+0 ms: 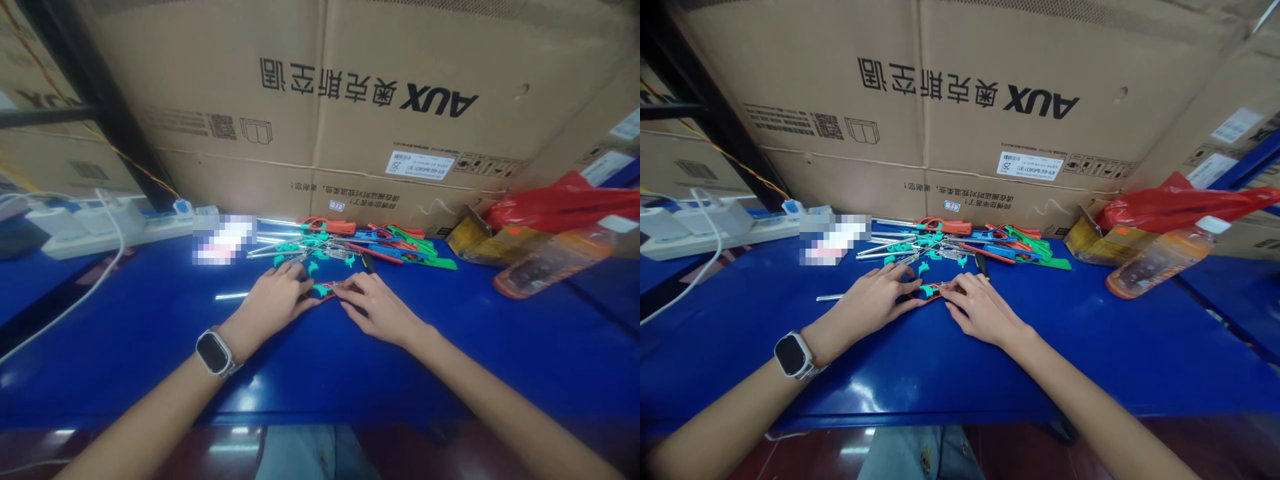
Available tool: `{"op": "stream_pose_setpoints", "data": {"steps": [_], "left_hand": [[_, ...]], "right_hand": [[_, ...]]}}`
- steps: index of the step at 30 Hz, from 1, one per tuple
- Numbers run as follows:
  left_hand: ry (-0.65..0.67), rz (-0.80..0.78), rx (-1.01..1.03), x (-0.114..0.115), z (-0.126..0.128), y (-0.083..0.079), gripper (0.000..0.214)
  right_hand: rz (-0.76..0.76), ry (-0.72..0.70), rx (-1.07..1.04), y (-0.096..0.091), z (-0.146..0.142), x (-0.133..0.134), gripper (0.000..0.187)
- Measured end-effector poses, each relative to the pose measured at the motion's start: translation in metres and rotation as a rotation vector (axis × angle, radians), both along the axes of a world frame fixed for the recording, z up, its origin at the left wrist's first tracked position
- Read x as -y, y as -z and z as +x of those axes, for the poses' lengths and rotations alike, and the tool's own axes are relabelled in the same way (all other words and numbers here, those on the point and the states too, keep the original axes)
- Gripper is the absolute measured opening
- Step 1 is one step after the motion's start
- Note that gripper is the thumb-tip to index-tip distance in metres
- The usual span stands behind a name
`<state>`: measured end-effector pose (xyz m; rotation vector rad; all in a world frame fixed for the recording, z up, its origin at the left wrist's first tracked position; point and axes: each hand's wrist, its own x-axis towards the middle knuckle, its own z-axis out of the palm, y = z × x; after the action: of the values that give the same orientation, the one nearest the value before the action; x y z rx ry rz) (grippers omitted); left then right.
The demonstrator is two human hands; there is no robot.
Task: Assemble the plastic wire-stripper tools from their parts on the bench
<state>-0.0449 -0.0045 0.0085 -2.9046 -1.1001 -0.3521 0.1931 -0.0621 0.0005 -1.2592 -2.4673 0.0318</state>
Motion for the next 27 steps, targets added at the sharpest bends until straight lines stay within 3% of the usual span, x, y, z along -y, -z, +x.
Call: {"op": "stream_pose_setpoints", "data": {"steps": [10,14,19,27], "left_hand": [[0.037,0.121,0.038,0.002,0.006,-0.001,0.050],[0.131,0.121,0.070,0.004,0.015,0.003,0.034],[0.164,0.058,0.109,0.002,0.018,0.008,0.032],[0.154,0.099,0.073,0.004,0.019,0.009,0.034]], "right_hand": [[-0.062,-0.007,-0.336,0.012,0.002,-0.004,0.024],[-0.068,0.016,-0.359,0.012,0.001,-0.005,0.020],[-0.080,0.105,-0.454,0.011,-0.004,-0.009,0.015],[-0.088,0.174,-0.266,0.001,-0.009,-0.010,0.014]]}}
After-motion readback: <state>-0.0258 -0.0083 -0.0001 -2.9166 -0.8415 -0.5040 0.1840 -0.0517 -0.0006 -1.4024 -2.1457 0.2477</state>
